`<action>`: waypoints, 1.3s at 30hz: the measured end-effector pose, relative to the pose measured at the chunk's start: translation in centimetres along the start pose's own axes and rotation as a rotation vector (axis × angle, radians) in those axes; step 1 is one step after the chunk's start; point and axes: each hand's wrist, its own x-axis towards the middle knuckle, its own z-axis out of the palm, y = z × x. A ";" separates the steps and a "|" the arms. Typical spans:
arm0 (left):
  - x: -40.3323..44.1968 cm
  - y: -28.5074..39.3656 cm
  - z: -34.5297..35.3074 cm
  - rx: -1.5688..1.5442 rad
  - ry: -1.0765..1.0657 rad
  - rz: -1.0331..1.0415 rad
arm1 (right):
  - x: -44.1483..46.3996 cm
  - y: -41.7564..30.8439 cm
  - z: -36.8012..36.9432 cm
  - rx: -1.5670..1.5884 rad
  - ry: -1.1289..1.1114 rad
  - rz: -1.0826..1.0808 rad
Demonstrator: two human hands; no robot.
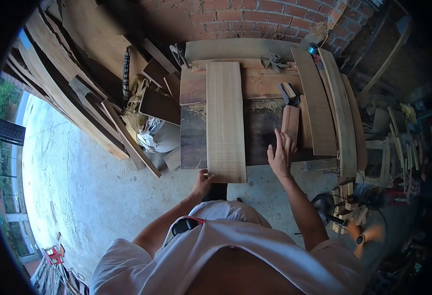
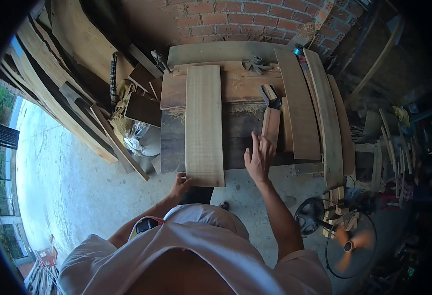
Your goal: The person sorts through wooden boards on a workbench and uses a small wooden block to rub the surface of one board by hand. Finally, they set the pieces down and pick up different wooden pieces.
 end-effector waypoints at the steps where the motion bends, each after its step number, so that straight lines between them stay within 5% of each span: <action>1: 0.2 0.5 0.2 -0.041 -0.098 -0.082 | -1.8 -1.2 0.8 0.200 -0.033 0.029; 5: -0.4 3.5 1.0 -0.194 -0.239 -0.257 | -8.7 -5.9 3.0 0.610 -0.336 0.349; 6: -0.6 4.2 0.9 -0.202 -0.238 -0.253 | -9.1 -6.2 4.2 0.606 -0.338 0.341; 8: -1.2 5.2 0.7 -0.134 -0.390 -0.249 | -10.0 -6.2 5.7 0.822 -0.330 0.660; 10: -1.5 5.8 0.6 -0.155 -0.433 -0.238 | -8.1 -6.0 4.3 0.749 -0.268 0.622; 12: -1.6 6.7 0.3 -0.169 -0.480 -0.222 | -6.1 -5.8 1.0 0.886 -0.624 0.827; 18: -3.1 9.6 0.5 -0.276 -0.688 -0.172 | -4.9 -7.2 -3.3 1.062 -0.472 0.732; 24: -5.4 12.8 0.7 -0.738 -0.736 0.024 | -10.4 -8.1 -4.0 1.554 -0.501 0.932; 27: -5.4 12.4 2.2 -0.579 -0.745 0.059 | -12.1 -8.4 -3.4 2.058 -0.634 1.176; 33: -8.3 16.4 3.8 -0.261 -0.687 0.177 | -14.7 -5.8 0.2 2.572 -0.732 1.003; 39: -4.8 14.1 8.3 -0.120 -0.469 0.384 | -15.2 -4.8 1.2 2.701 -0.773 1.034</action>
